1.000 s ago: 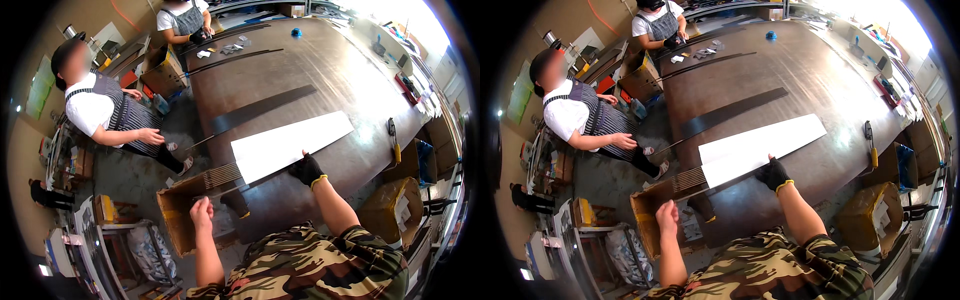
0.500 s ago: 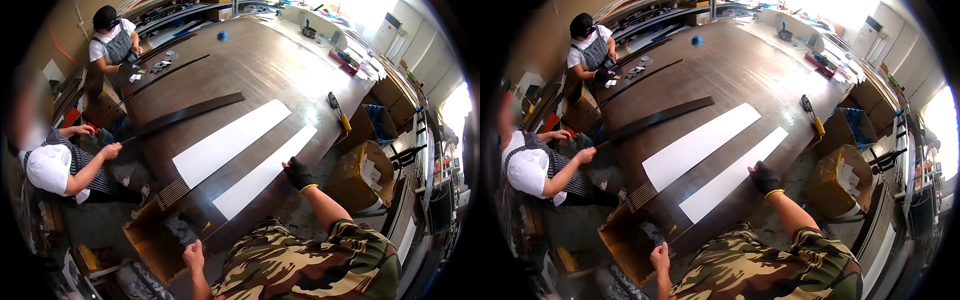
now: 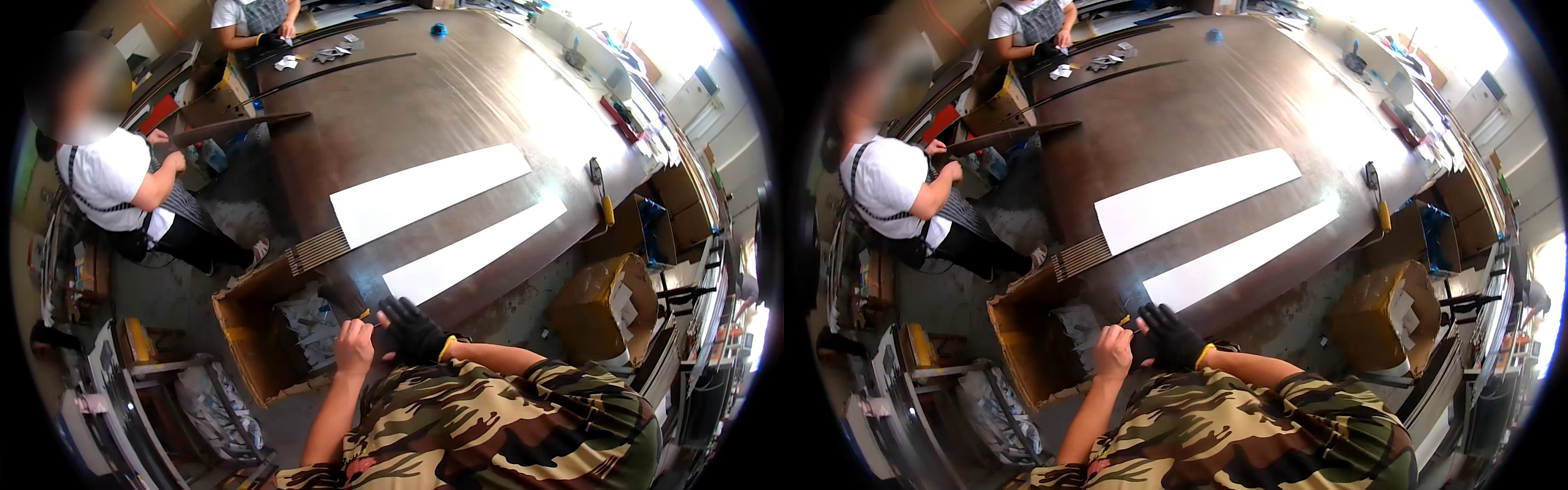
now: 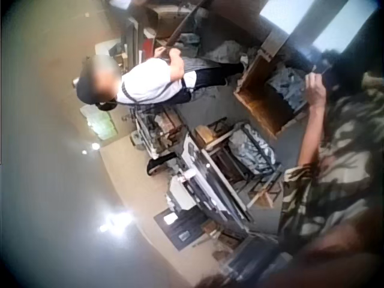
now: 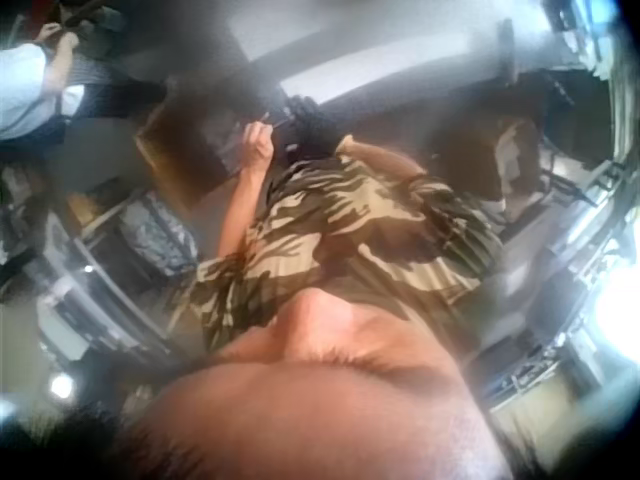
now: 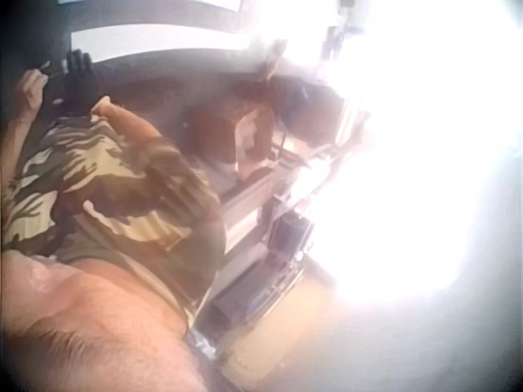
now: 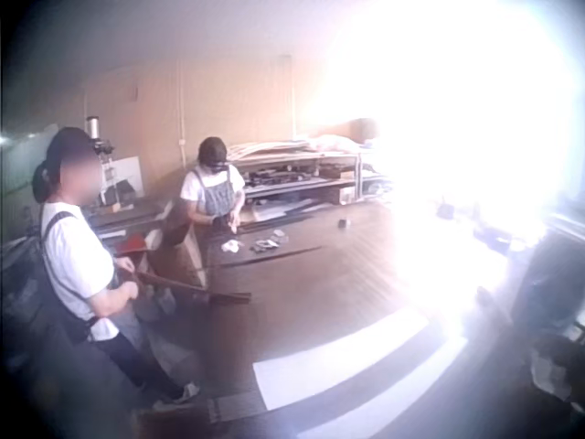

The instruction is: The person applies long, dark vinyl strips to a large, flat, brown surface. They use a yellow squeegee tool to smooth the material and ensure adhesion, working methodically along the length of each strip. The person also uses a small yellow tool to trim or adjust the edges of the applied vinyl.

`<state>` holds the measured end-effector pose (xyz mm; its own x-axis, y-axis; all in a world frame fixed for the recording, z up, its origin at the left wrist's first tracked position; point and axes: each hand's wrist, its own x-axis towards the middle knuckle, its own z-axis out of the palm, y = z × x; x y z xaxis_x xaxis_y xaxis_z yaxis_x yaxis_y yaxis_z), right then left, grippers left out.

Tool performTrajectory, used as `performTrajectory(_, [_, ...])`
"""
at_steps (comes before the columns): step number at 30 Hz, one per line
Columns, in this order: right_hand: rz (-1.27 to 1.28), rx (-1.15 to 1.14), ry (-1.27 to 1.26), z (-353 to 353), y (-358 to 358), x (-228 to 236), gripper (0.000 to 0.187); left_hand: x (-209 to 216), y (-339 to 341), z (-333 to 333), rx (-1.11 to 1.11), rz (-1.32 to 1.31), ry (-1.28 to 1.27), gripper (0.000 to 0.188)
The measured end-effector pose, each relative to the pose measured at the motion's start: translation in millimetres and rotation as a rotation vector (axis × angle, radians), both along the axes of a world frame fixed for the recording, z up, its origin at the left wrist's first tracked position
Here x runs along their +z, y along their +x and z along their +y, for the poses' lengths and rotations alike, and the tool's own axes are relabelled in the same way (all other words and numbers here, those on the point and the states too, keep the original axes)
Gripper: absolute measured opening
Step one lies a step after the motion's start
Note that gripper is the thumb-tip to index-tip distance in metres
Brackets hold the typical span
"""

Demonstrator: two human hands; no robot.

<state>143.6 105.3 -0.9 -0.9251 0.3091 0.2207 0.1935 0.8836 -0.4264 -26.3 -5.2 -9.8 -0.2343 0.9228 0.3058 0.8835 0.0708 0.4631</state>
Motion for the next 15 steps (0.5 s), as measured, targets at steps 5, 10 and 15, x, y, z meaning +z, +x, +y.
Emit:
performTrajectory(5, [0.022,0.000,-0.039,16.7,4.0,-12.6,0.078,-1.2,0.9,-1.5,0.023,0.004,0.032,0.006])
performTrajectory(10, [-0.405,-0.203,-0.025,54.3,-10.7,33.5,0.038,-6.8,0.6,-0.5,0.030,-0.011,0.017,0.009])
performTrajectory(15, [-0.507,-0.087,-0.128,79.2,-29.9,20.6,0.024,-9.7,0.3,0.8,0.022,-0.045,0.038,0.007])
